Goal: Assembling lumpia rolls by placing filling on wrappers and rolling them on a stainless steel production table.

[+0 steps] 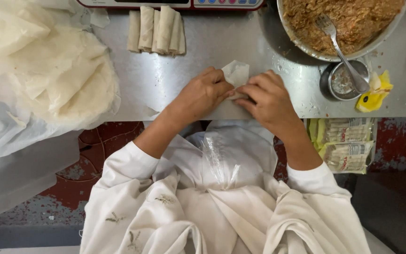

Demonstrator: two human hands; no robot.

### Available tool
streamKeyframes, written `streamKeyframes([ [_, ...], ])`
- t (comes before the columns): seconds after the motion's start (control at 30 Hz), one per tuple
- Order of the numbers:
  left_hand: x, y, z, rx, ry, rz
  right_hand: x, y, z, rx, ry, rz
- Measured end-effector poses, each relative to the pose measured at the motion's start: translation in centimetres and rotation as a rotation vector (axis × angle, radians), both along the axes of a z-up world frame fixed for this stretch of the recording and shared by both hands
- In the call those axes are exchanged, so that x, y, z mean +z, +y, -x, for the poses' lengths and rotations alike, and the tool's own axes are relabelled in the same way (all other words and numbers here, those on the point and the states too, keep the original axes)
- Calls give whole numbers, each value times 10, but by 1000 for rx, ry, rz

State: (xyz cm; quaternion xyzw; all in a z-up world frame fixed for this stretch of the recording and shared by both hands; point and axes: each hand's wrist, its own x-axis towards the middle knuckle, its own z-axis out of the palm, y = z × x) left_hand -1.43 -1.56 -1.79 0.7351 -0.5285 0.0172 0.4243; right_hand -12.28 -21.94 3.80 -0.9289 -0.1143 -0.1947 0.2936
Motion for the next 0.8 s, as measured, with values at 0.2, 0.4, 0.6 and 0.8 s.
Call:
streamKeyframes([
  [0.2, 4, 2, 2, 42, -189, -23, 6, -11, -19, 158, 290, -58],
  [0.4, 22, -12, 33, 176, -276, -323, -25, -16, -16, 35, 194, -24],
  [0.6, 9, -6, 36, 262, -364, -262, -39, -18, -25, 5, 44, 5],
  [0.8, 0, -1, 12, 284, -400, -190, -17, -4, -19, -34, 11, 69],
])
